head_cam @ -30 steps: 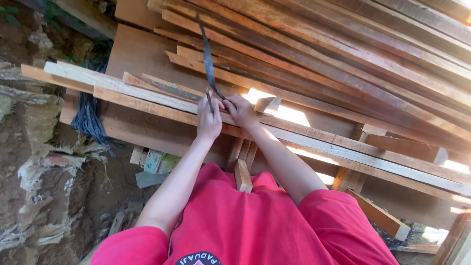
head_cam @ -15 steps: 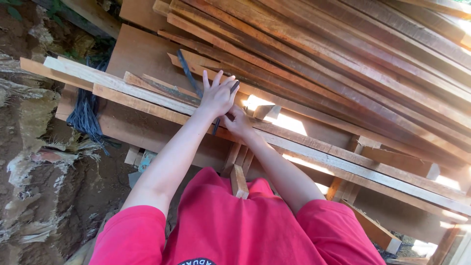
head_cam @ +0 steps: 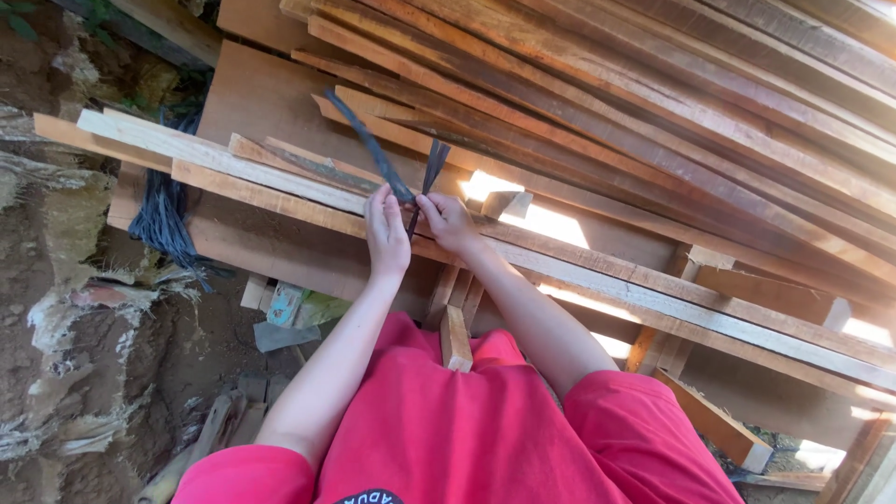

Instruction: Bundling several pieces of thin wood together using black plastic ties.

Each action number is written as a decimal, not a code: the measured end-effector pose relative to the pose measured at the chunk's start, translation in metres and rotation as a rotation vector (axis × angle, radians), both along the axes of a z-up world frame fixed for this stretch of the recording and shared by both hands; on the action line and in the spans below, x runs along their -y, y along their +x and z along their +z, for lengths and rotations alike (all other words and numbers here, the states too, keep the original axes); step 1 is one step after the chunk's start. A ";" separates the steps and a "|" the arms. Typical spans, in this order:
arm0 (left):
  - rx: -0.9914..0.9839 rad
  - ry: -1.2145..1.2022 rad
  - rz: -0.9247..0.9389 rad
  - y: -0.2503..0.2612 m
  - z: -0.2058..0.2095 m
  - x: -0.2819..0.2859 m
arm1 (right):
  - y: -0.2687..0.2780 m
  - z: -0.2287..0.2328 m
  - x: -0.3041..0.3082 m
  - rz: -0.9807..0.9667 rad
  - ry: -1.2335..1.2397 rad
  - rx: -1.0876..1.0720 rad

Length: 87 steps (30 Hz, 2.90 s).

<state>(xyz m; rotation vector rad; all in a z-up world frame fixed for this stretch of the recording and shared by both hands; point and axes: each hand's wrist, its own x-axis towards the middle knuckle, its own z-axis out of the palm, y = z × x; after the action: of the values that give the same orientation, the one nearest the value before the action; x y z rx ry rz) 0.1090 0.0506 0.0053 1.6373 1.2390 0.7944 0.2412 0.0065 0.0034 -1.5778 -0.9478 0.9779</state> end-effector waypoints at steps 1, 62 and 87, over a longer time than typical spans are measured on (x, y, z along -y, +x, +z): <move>-0.004 -0.008 0.003 0.001 0.004 0.002 | 0.000 -0.006 0.002 0.003 -0.008 -0.004; 0.117 -0.461 0.132 0.006 -0.015 -0.009 | 0.033 -0.016 -0.001 0.162 -0.148 -0.321; 0.132 -0.468 0.102 0.013 0.026 -0.005 | 0.004 -0.024 -0.015 -0.227 0.018 0.250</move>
<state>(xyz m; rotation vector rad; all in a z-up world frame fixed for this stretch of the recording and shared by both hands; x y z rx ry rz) 0.1219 0.0559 0.0316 1.1358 1.3043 0.6045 0.2452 0.0218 -0.0204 -1.7768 -0.9180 0.6224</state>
